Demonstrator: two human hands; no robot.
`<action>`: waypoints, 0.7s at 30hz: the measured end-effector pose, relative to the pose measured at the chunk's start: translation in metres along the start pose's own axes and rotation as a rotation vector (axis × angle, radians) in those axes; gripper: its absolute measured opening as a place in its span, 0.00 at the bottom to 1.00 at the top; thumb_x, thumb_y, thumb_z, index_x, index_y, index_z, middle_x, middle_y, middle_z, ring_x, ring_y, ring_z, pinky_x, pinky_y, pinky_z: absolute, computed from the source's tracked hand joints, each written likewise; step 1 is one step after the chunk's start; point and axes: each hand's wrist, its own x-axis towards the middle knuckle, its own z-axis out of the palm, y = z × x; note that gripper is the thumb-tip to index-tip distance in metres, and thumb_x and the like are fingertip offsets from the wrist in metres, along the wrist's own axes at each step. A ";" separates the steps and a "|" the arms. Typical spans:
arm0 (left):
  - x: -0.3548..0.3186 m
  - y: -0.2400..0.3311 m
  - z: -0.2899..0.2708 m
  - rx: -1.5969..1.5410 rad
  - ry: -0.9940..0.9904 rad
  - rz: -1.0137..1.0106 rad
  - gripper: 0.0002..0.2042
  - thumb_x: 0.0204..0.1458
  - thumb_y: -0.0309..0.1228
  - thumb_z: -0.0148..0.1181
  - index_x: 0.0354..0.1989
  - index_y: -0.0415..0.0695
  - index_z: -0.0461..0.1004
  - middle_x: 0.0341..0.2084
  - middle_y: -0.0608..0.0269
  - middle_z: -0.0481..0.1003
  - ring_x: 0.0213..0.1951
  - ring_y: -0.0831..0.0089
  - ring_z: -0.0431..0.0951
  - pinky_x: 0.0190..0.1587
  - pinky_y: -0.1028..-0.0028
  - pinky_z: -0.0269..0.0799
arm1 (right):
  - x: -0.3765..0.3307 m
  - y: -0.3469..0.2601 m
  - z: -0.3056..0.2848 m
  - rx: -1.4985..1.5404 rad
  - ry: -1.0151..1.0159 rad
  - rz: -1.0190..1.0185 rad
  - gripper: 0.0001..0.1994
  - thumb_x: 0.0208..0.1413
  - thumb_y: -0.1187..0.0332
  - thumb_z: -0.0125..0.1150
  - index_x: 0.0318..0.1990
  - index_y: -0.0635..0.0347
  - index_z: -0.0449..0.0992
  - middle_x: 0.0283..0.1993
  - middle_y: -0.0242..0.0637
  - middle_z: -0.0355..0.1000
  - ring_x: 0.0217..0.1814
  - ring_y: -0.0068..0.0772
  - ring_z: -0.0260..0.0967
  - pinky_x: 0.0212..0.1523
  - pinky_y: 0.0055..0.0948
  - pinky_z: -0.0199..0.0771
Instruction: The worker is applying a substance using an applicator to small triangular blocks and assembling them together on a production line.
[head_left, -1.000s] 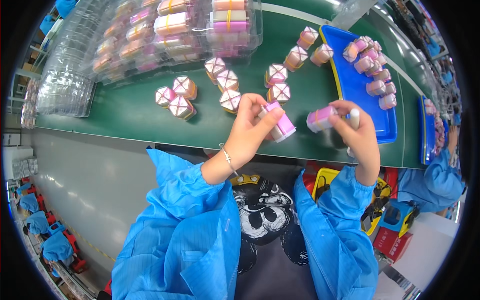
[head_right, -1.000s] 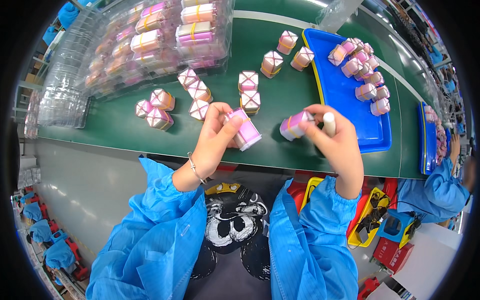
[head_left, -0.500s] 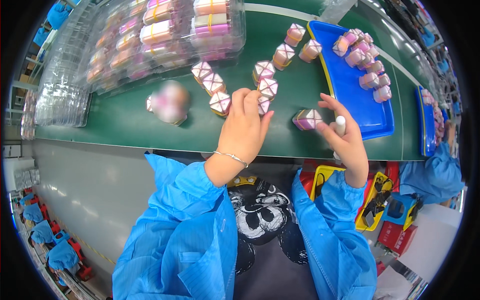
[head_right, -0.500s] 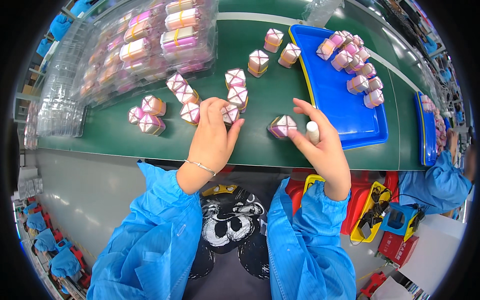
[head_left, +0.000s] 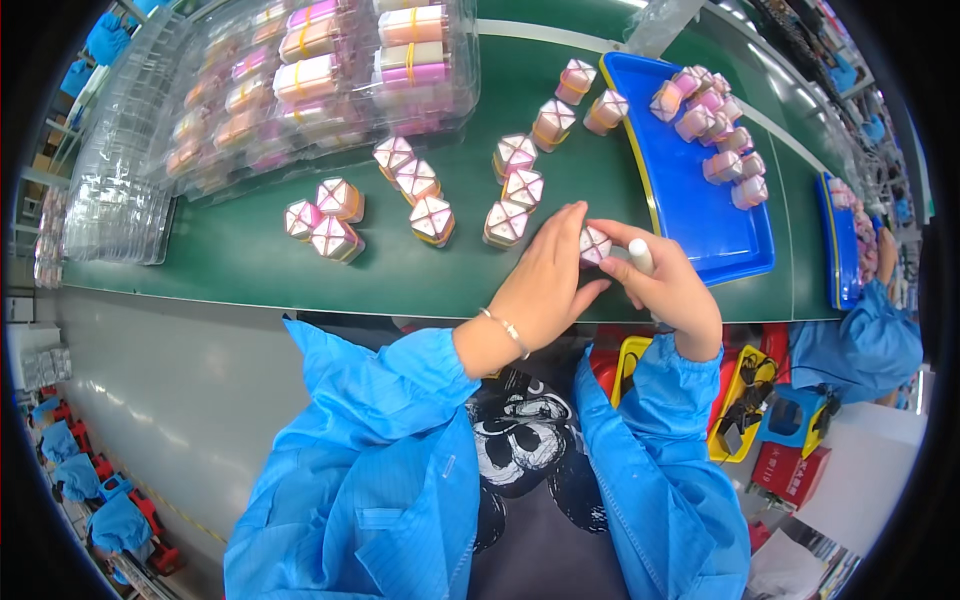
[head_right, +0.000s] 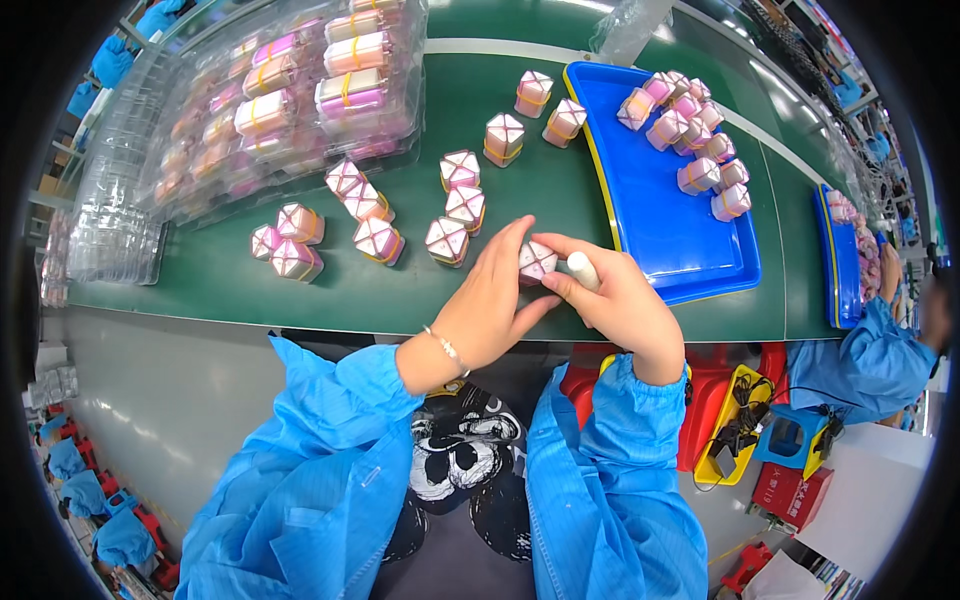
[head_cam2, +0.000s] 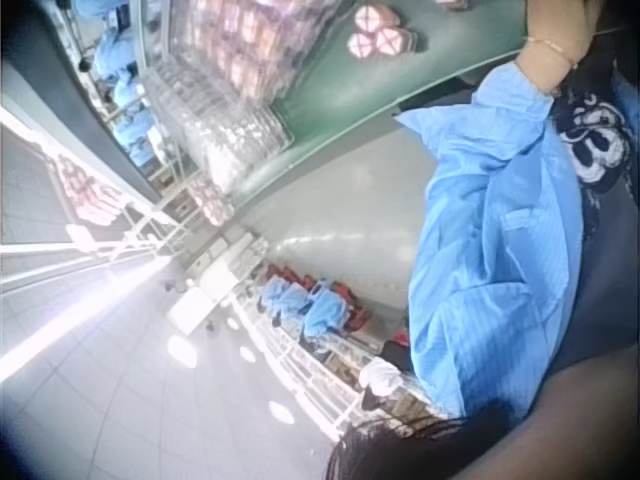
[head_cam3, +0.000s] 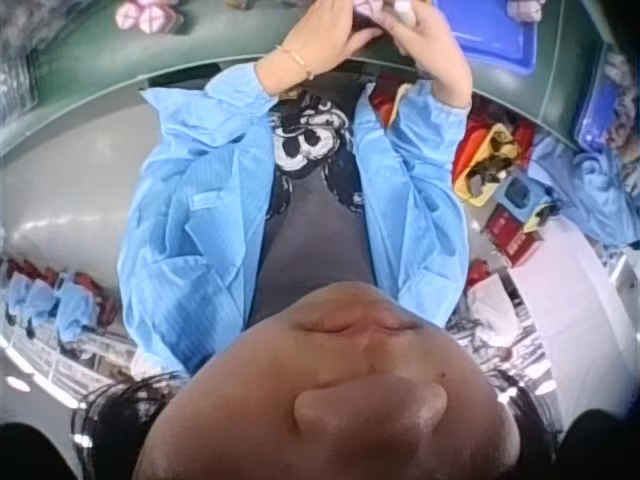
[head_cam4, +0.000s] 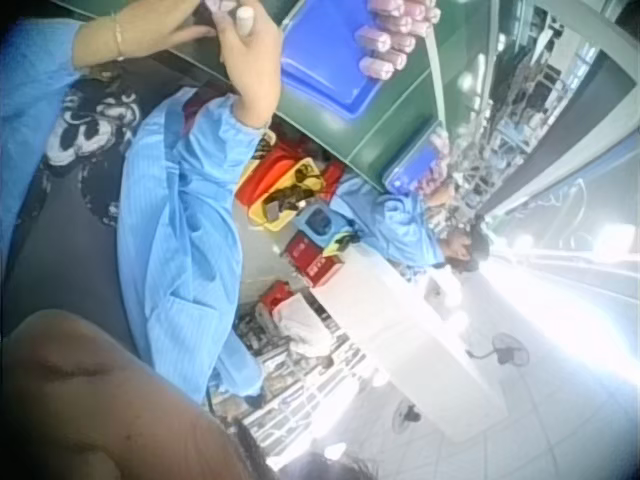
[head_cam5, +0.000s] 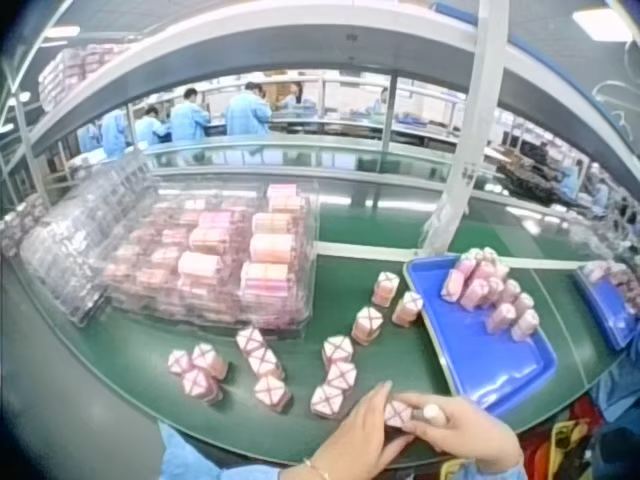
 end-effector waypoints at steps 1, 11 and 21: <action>0.006 -0.002 0.001 -0.109 -0.034 -0.044 0.37 0.47 0.27 0.66 0.64 0.37 0.51 0.59 0.41 0.63 0.60 0.45 0.65 0.60 0.60 0.65 | 0.000 0.000 0.000 -0.003 -0.009 -0.061 0.18 0.58 0.71 0.60 0.56 0.62 0.73 0.39 0.35 0.78 0.37 0.21 0.70 0.40 0.26 0.71; 0.015 -0.016 -0.004 -0.211 -0.098 -0.238 0.27 0.47 0.24 0.63 0.56 0.41 0.60 0.52 0.54 0.74 0.51 0.54 0.76 0.51 0.65 0.74 | 0.008 -0.020 0.007 -0.303 -0.049 -0.219 0.20 0.55 0.69 0.61 0.54 0.68 0.72 0.43 0.56 0.75 0.43 0.52 0.75 0.45 0.37 0.72; 0.016 -0.016 -0.018 -0.424 -0.170 -0.167 0.26 0.46 0.28 0.71 0.55 0.41 0.68 0.47 0.61 0.76 0.49 0.73 0.76 0.50 0.73 0.72 | -0.008 -0.017 -0.019 0.404 0.438 -0.652 0.14 0.67 0.65 0.46 0.49 0.65 0.72 0.40 0.44 0.74 0.15 0.13 0.56 0.15 0.14 0.53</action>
